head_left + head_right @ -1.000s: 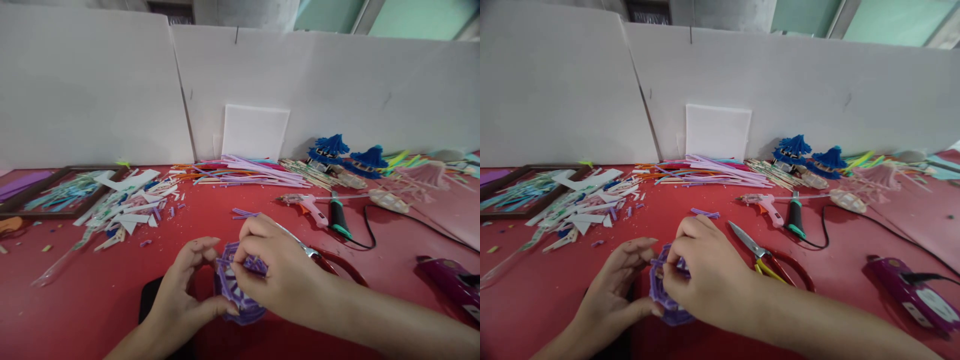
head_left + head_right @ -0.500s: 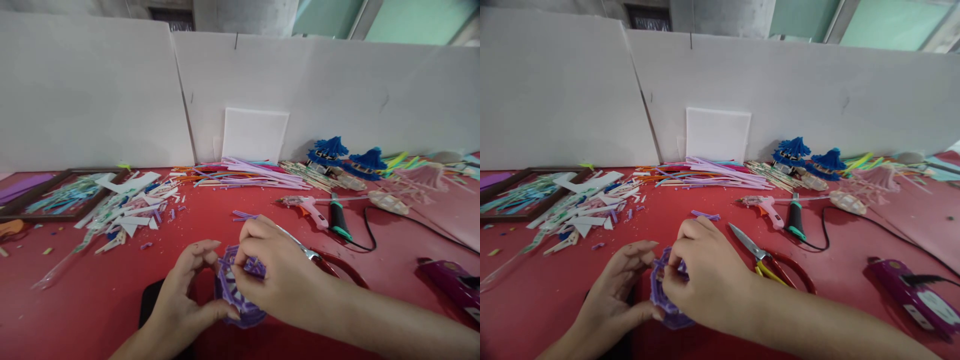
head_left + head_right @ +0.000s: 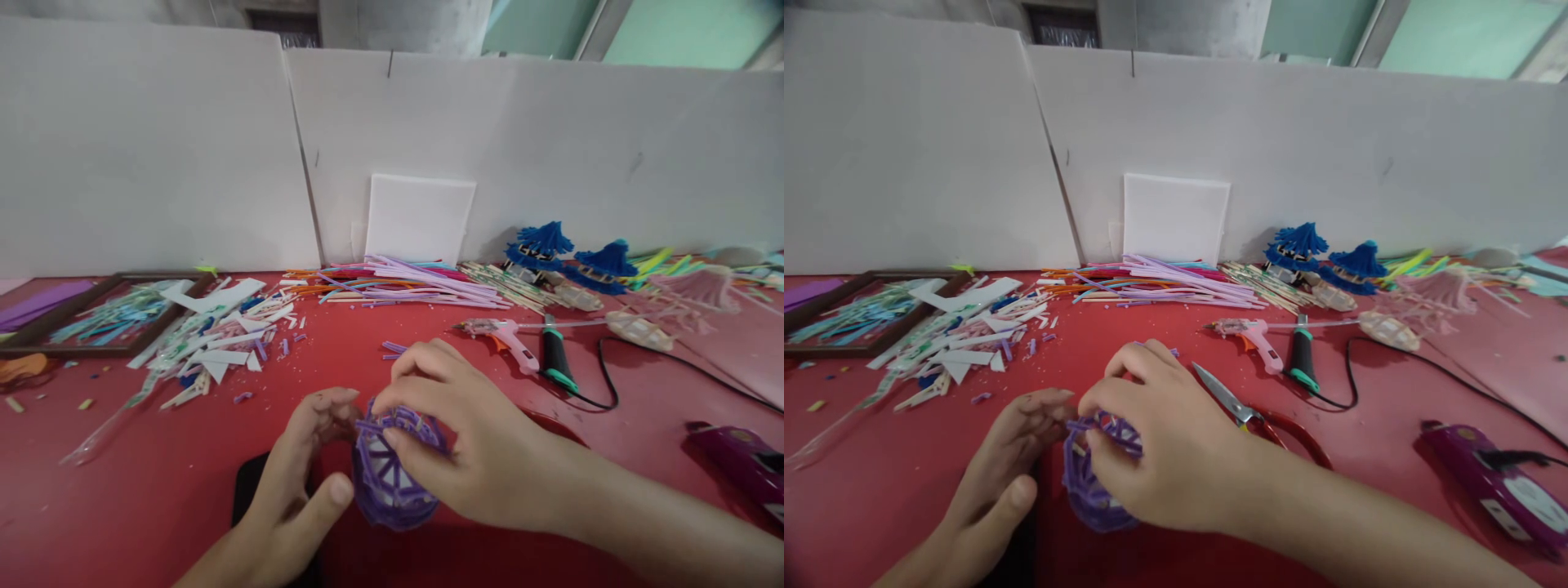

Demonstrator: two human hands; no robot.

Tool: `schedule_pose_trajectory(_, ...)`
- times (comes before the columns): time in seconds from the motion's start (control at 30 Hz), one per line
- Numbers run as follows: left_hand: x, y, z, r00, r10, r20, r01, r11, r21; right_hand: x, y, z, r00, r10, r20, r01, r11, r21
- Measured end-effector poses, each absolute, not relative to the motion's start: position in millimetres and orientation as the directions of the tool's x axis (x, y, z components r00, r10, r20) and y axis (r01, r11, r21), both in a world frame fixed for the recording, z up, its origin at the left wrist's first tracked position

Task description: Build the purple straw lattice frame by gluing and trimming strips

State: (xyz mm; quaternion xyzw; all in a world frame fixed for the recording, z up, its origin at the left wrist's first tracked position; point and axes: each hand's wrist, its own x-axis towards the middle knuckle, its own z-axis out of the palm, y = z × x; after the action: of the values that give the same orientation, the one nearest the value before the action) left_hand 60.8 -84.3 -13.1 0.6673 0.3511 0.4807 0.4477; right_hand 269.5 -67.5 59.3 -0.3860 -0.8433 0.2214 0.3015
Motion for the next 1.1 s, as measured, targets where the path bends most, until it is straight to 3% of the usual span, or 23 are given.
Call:
schedule_pose_trajectory(0.27, 62, -86, -7, 0.34, 0.908, 0.247, -0.028, -0.253, 0.967, 265, -67, 58, -0.586, 0.718, 0.375, 0.513, 0.687, -0.514)
schedule_pose_trajectory(0.57, 62, -82, -9, 0.281, 0.943, 0.18, -0.127, -0.149, 0.981, 265, -66, 57, -0.577, 0.723, 0.379, 0.529, 0.685, -0.501)
schedule_pose_trajectory(0.93, 59, -74, -13, 0.255, 0.967, -0.002, -0.225, 0.061, 0.973, 266, -66, 54, -0.587, 0.692, 0.42, 0.498, 0.718, -0.487)
schedule_pose_trajectory(1.1, 59, -76, -12, 0.266, 0.964, -0.019, -0.252, 0.089, 0.964, 263, -67, 56, -0.584, 0.705, 0.401, 0.483, 0.7, -0.527)
